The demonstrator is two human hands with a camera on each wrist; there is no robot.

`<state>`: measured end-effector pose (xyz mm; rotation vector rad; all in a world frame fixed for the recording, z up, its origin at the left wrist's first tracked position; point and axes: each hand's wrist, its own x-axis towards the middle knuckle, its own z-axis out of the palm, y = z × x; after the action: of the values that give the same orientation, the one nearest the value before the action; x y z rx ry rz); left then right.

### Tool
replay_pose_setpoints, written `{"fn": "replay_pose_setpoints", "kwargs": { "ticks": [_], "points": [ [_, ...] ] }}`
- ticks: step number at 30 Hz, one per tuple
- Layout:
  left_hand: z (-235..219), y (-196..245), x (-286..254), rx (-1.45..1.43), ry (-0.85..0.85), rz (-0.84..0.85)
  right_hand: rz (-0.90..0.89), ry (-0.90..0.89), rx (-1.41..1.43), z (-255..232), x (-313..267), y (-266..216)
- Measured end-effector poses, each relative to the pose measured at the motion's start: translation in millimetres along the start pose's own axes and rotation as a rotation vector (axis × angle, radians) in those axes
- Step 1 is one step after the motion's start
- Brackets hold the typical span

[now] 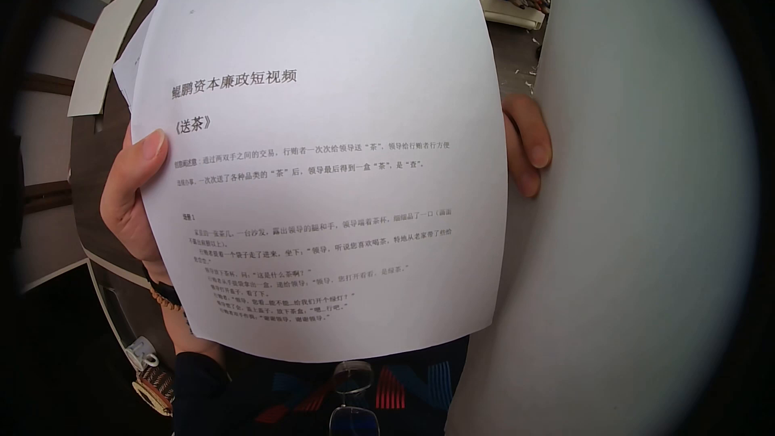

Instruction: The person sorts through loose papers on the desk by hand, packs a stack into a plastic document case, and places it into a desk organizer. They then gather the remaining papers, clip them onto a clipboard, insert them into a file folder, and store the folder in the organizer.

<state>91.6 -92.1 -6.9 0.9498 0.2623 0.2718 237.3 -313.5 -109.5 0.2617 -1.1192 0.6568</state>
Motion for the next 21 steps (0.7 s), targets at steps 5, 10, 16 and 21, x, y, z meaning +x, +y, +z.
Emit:
{"fn": "replay_pose_setpoints", "kwargs": {
  "ticks": [5,10,16,21],
  "points": [
    [0,-2,0,0.006,0.020,0.012,-0.026,-0.114,0.084,-14,-4,4],
    [0,-2,0,-0.003,0.000,0.009,-0.027,-0.097,0.073,-12,-5,4],
    [-1,-3,0,0.017,0.020,0.026,0.016,-0.099,0.066,-13,-4,0],
    [-5,-2,1,-0.033,-0.074,0.010,0.070,0.076,-0.042,8,-6,-9]
  ]
}}
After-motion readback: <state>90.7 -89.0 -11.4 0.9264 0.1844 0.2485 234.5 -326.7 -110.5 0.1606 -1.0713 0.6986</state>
